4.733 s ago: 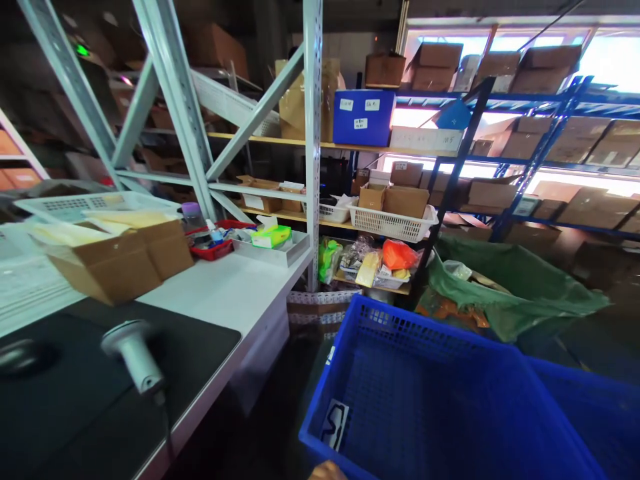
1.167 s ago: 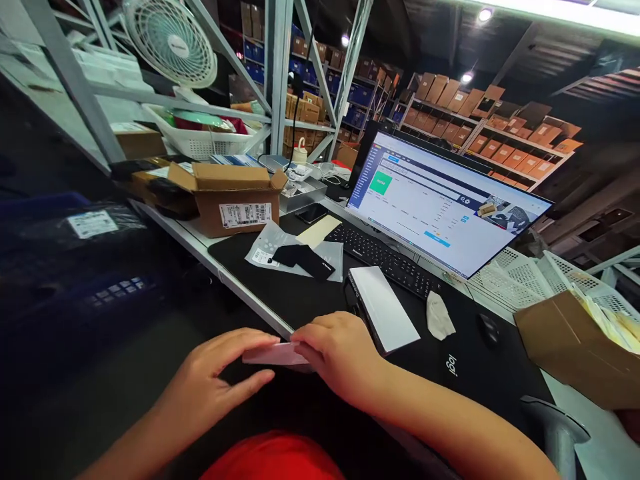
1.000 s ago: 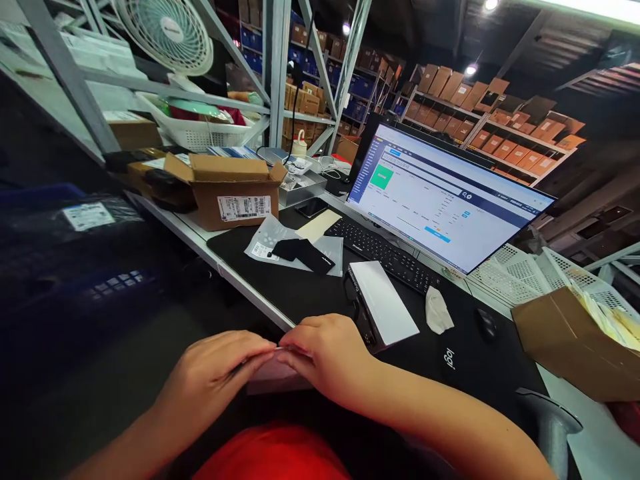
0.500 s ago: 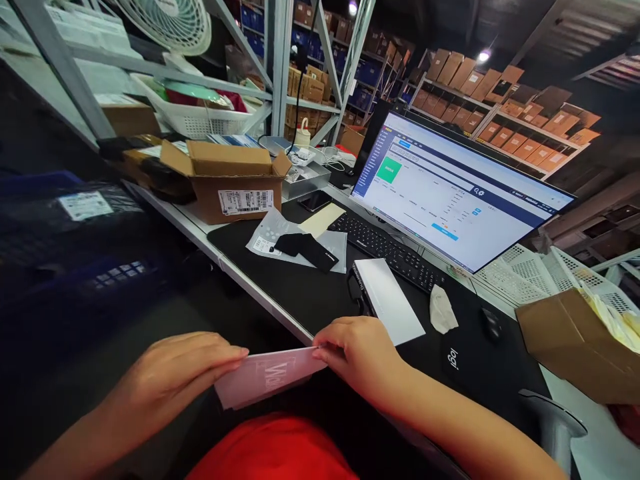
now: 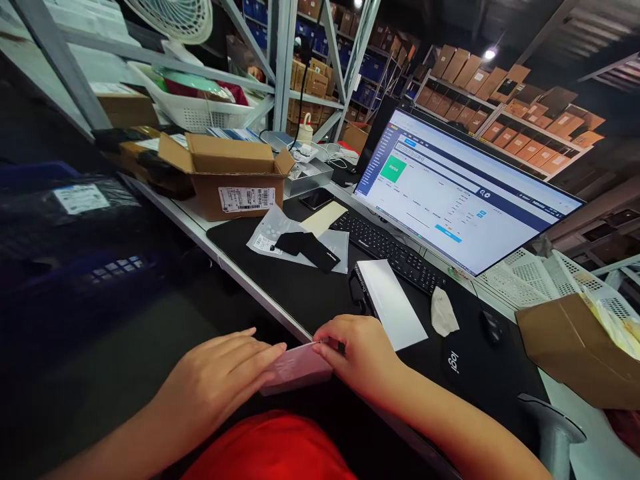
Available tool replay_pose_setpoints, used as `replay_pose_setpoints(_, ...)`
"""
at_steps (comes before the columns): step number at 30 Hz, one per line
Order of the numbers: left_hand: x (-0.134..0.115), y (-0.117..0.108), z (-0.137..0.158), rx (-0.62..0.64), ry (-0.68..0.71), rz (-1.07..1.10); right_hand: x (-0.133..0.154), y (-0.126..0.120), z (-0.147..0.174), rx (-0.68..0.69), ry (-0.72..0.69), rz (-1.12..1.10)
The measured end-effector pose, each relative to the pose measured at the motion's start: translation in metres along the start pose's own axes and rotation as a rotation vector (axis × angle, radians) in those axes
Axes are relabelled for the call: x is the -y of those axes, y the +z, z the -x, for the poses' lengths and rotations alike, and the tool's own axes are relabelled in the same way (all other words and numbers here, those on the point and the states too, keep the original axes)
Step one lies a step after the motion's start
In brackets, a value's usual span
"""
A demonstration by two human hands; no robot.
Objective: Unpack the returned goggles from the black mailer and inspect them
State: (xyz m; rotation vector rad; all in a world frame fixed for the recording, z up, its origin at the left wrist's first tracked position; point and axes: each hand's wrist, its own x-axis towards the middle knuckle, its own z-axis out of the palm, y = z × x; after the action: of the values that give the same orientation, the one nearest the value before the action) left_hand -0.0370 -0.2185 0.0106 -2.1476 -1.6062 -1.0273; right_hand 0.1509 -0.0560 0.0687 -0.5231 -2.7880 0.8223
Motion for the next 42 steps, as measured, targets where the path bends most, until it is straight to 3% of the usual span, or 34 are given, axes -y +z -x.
replay_pose_setpoints(4,-0.005,0.005,-0.007,-0.077,-0.013,0.05,0.002,0.007,-0.001,-0.009,-0.009,-0.076)
replay_pose_setpoints(8,-0.002,0.009,-0.003,-0.057,-0.128,0.225,0.003,0.006,0.002,-0.023,0.052,-0.211)
replay_pose_setpoints(12,0.0,0.006,-0.001,-0.026,-0.249,0.279,0.002,0.006,0.009,-0.154,0.041,-0.206)
replay_pose_setpoints(19,-0.015,0.018,-0.017,-0.171,-0.206,0.506,0.015,0.017,0.014,-0.18,-0.094,-0.129)
replay_pose_setpoints(24,-0.001,0.016,-0.001,-0.088,-0.289,0.604,0.016,0.007,0.021,-0.098,-0.011,-0.077)
replay_pose_setpoints(30,0.021,-0.005,0.017,-0.002,-0.351,0.527,-0.003,0.001,0.026,-0.137,0.189,-0.203)
replay_pose_setpoints(34,0.028,-0.016,0.016,0.117,-0.333,0.431,-0.002,-0.001,0.024,-0.105,0.178,-0.173)
replay_pose_setpoints(37,0.036,-0.022,0.02,0.123,-0.285,0.442,0.001,-0.006,0.023,-0.105,0.191,-0.151)
replay_pose_setpoints(42,0.045,-0.025,0.033,0.159,-0.333,0.348,-0.004,-0.006,0.021,-0.097,0.241,-0.152)
